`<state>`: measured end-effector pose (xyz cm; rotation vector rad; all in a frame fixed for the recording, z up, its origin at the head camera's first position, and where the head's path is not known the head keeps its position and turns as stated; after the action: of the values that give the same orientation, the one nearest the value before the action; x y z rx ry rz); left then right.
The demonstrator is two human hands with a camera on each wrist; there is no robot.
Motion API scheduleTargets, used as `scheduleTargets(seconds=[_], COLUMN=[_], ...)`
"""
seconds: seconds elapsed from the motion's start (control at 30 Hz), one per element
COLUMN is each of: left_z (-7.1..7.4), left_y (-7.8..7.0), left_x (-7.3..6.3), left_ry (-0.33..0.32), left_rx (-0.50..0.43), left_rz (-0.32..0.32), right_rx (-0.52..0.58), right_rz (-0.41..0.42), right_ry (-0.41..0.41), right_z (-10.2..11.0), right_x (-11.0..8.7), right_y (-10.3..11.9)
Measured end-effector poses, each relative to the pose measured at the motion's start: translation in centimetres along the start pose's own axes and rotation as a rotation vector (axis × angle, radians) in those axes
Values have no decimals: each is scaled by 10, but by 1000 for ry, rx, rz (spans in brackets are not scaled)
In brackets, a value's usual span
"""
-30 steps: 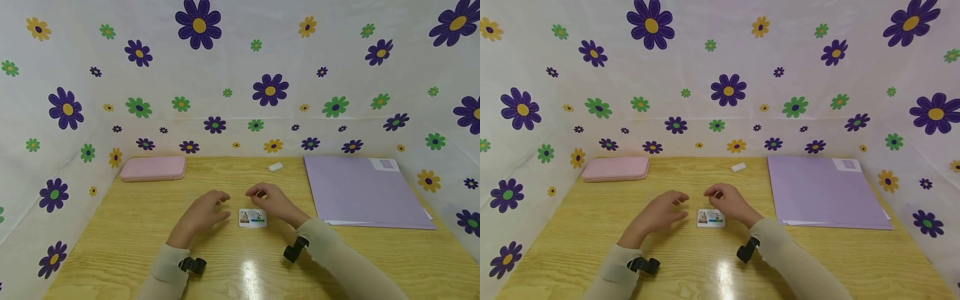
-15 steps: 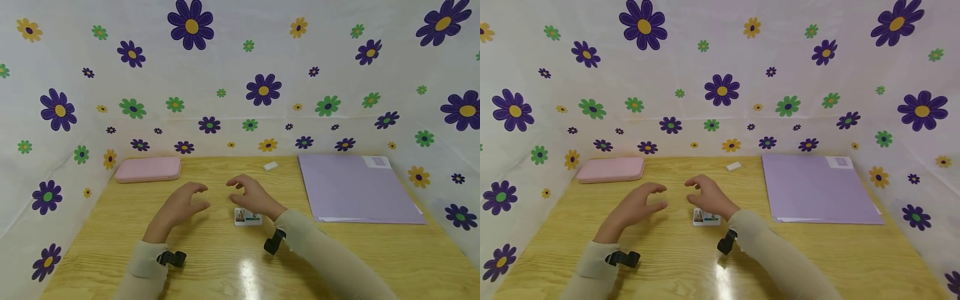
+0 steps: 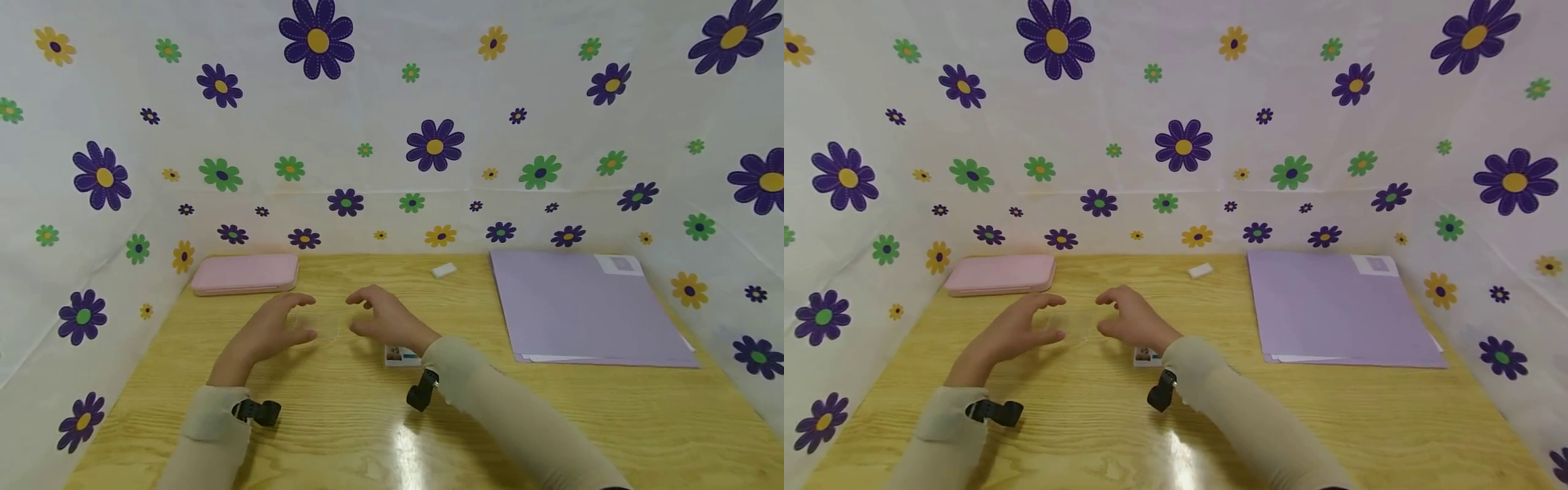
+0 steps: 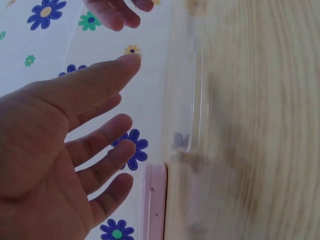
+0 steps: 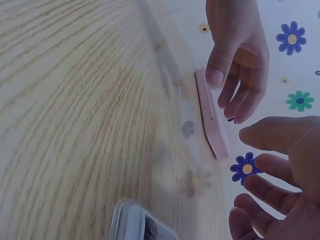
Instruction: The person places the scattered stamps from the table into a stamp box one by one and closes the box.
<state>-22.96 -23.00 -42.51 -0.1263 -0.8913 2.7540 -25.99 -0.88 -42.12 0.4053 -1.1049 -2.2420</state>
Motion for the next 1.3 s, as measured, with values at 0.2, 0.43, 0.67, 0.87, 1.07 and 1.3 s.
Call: scheduleTargets(seconds=[0.2, 0.43, 0.67, 0.87, 1.07, 1.3], left_z=[6, 5, 5, 0, -4, -7], left_y=[13, 27, 33, 39, 44, 45], left_x=[5, 9, 13, 15, 16, 18], left_ry=[51, 110, 116, 137, 146, 153], left_rx=[-19, -60, -65, -80, -84, -85], left_rz=[13, 53, 47, 49, 67, 34], right_rx=[-47, -50, -86, -162, -209, -296], right_rz=[-1, -24, -17, -26, -70, -54], right_ry=[44, 75, 81, 87, 101, 125], right_z=[-5, -15, -22, -28, -34, -37], right_x=[9, 22, 31, 39, 46, 49], right_y=[3, 0, 0, -3, -9, -10])
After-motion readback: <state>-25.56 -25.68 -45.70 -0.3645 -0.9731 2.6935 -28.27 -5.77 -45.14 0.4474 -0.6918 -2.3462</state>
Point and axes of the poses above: each hand's wrist, its own x-axis towards the middle knuckle, its own z-axis out of the back of the hand, y = z × x, the point moved 4 cm from there along x, towards the middle knuckle, and after that the axes turned 1 degree about z, right-handed, at the moved point
